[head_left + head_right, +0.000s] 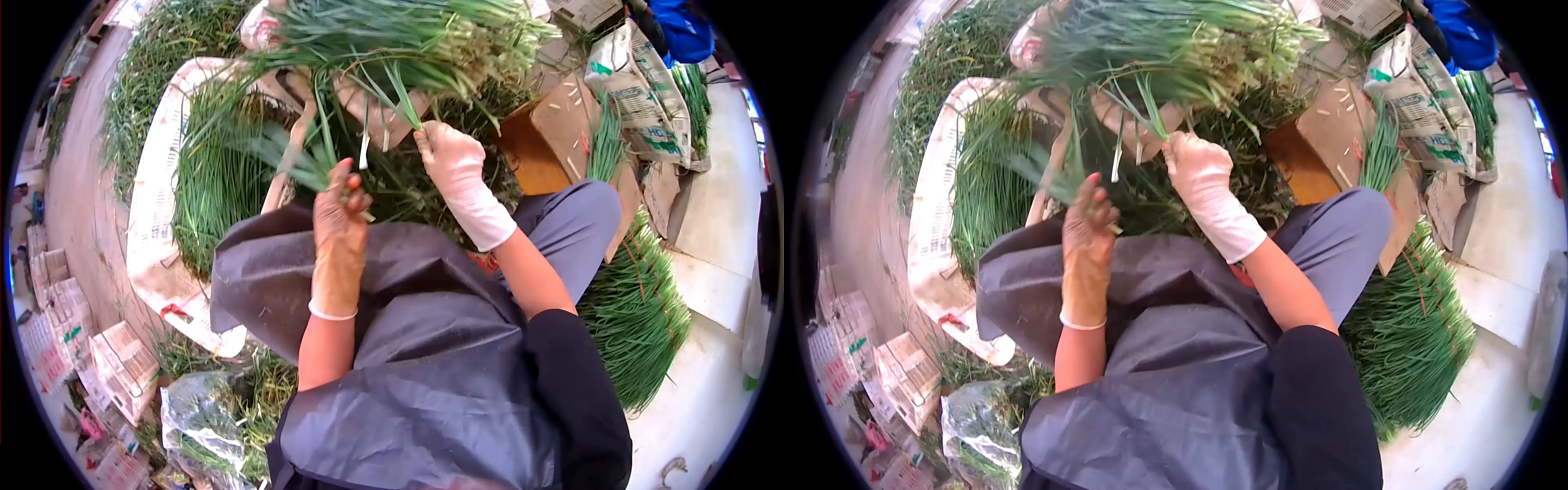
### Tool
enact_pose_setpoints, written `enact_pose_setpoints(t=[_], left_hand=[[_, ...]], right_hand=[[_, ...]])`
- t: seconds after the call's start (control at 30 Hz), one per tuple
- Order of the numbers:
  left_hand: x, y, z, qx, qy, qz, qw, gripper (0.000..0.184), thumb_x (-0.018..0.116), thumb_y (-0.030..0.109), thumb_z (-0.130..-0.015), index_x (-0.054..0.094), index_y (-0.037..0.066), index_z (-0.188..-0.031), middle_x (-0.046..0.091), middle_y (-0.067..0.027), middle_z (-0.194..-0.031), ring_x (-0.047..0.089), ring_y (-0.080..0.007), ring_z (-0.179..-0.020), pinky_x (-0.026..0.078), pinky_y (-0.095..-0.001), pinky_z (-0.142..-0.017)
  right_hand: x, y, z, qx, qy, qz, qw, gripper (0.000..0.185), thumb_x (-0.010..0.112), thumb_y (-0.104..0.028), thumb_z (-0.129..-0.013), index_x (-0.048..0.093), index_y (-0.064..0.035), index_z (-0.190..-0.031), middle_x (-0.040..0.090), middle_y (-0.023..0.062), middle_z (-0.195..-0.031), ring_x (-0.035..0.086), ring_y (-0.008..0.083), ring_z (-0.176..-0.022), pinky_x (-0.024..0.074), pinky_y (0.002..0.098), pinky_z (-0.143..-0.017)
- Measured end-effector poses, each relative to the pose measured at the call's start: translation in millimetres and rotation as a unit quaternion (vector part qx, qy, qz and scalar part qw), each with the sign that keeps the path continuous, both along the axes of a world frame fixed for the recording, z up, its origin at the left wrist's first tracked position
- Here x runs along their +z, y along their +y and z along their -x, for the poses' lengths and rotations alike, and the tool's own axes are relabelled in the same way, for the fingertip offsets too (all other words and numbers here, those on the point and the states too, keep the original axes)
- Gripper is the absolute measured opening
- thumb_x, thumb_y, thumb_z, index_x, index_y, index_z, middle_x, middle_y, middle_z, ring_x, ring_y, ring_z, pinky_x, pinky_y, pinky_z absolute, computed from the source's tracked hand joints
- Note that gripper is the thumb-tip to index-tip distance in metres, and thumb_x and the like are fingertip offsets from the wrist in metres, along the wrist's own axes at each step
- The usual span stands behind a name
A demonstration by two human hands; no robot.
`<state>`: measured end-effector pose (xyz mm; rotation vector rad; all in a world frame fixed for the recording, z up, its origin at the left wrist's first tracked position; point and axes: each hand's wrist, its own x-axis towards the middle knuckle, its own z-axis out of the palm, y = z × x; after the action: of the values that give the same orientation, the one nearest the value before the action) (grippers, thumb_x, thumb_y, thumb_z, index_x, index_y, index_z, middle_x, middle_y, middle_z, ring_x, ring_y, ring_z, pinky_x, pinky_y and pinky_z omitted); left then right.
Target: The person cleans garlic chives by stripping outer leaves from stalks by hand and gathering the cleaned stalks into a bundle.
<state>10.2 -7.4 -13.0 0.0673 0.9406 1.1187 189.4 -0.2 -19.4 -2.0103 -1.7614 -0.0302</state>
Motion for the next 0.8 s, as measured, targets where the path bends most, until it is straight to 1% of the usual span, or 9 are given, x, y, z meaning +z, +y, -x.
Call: enact_pose_setpoints(t=[0.2, 0.3, 0.37, 0.4, 0.43, 0.53, 0.57, 0.67, 0.8], left_hand=[[-25.4, -28.6, -31.2, -0.166, 0.139, 0.003, 0.976, 0.019, 0.067, 0.019, -0.08, 0.061, 0.005, -0.091, 0.061, -0.0003, -0.076, 0.049, -0.0075, -0.052, 0.038, -0.0199, -0.047], [-22.0, -29.9, -28.0, -0.204, 0.095, 0.008, 0.974, 0.022, 0.065, 0.017, -0.081, 0.06, 0.002, -0.097, 0.061, -0.0028, -0.08, 0.051, -0.0075, -0.059, 0.04, -0.0191, -0.051], [-19.7, -25.8, -28.0, -0.202, 0.075, -0.018, 0.976, 0.026, 0.062, 0.015, -0.083, 0.059, -0.001, -0.103, 0.061, -0.0042, -0.084, 0.051, -0.0075, -0.063, 0.04, -0.0183, -0.055], [-14.3, -21.5, -27.2, -0.204, 0.029, -0.027, 0.978, 0.027, 0.06, 0.016, -0.084, 0.058, -0.001, -0.105, 0.061, -0.0044, -0.084, 0.051, -0.0075, -0.062, 0.041, -0.0183, -0.055], [-11.3, -19.2, -26.1, -0.205, -0.019, -0.036, 0.978, 0.028, 0.058, 0.016, -0.085, 0.058, -0.001, -0.107, 0.061, -0.0046, -0.084, 0.051, -0.0076, -0.061, 0.041, -0.0183, -0.055], [-14.4, -16.8, -23.1, -0.215, -0.038, -0.049, 0.975, 0.034, 0.057, 0.017, -0.085, 0.054, -0.002, -0.113, 0.062, -0.0051, -0.087, 0.051, -0.0069, -0.062, 0.041, -0.0176, -0.055], [-15.0, -15.9, -22.0, -0.204, -0.035, -0.045, 0.977, 0.036, 0.058, 0.017, -0.085, 0.053, -0.002, -0.115, 0.061, -0.0051, -0.087, 0.051, -0.0066, -0.062, 0.041, -0.0174, -0.054], [-7.2, -13.9, -26.4, -0.143, -0.022, -0.004, 0.99, 0.032, 0.061, 0.017, -0.083, 0.058, 0.002, -0.111, 0.062, 0.0009, -0.078, 0.047, -0.0042, -0.055, 0.036, -0.0169, -0.049], [-12.4, -15.6, -29.2, -0.159, -0.042, -0.032, 0.986, 0.032, 0.062, 0.018, -0.083, 0.058, 0.003, -0.111, 0.06, 0.0019, -0.075, 0.046, -0.0042, -0.054, 0.036, -0.0165, -0.047]], right_hand=[[-4.5, -72.0, 27.2, 0.176, 0.022, -0.053, 0.983, 0.007, 0.062, -0.016, -0.076, 0.056, -0.0121, -0.075, 0.053, 0.006, -0.059, 0.055, 0.0259, -0.052, 0.0431, 0.0339, -0.046], [-2.7, -77.9, 12.6, 0.184, 0.104, 0.117, 0.97, 0.014, 0.06, -0.02, -0.082, 0.059, -0.0075, -0.086, 0.06, 0.009, -0.07, 0.062, 0.0222, -0.067, 0.0479, 0.0314, -0.058], [9.7, -72.4, 9.7, 0.129, 0.336, 0.223, 0.906, 0.023, 0.06, -0.025, -0.085, 0.06, -0.0033, -0.091, 0.061, 0.0087, -0.073, 0.061, 0.0158, -0.069, 0.0475, 0.0271, -0.062], [5.7, -68.1, 12.9, 0.152, 0.542, 0.207, 0.8, 0.026, 0.058, -0.025, -0.087, 0.06, 0.0004, -0.092, 0.061, 0.0045, -0.074, 0.057, 0.0101, -0.067, 0.046, 0.0234, -0.063], [0.4, -66.2, 15.3, 0.152, 0.541, 0.208, 0.8, 0.026, 0.058, -0.025, -0.087, 0.06, 0.0004, -0.092, 0.061, 0.0045, -0.074, 0.057, 0.0101, -0.067, 0.046, 0.0234, -0.063], [-1.7, -63.2, 27.6, 0.06, 0.729, 0.166, 0.661, 0.02, 0.058, -0.018, -0.088, 0.06, 0.0017, -0.091, 0.06, 0.0012, -0.075, 0.054, 0.007, -0.069, 0.0444, 0.0216, -0.065], [1.9, -61.8, 28.1, 0.062, 0.73, 0.167, 0.659, 0.02, 0.058, -0.018, -0.088, 0.06, 0.0017, -0.091, 0.06, 0.0012, -0.075, 0.054, 0.007, -0.069, 0.0444, 0.0216, -0.065], [-1.4, -59.8, 27.6, 0.035, 0.61, 0.103, 0.785, 0.019, 0.06, -0.017, -0.086, 0.06, 0.0018, -0.088, 0.058, 0.0004, -0.072, 0.052, 0.0063, -0.066, 0.0418, 0.0206, -0.06], [-2.9, -50.8, 27.0, 0.063, 0.645, 0.159, 0.745, 0.016, 0.063, -0.015, -0.082, 0.059, 0.0005, -0.082, 0.056, 0.0013, -0.071, 0.05, 0.0075, -0.062, 0.042, 0.0223, -0.059]])
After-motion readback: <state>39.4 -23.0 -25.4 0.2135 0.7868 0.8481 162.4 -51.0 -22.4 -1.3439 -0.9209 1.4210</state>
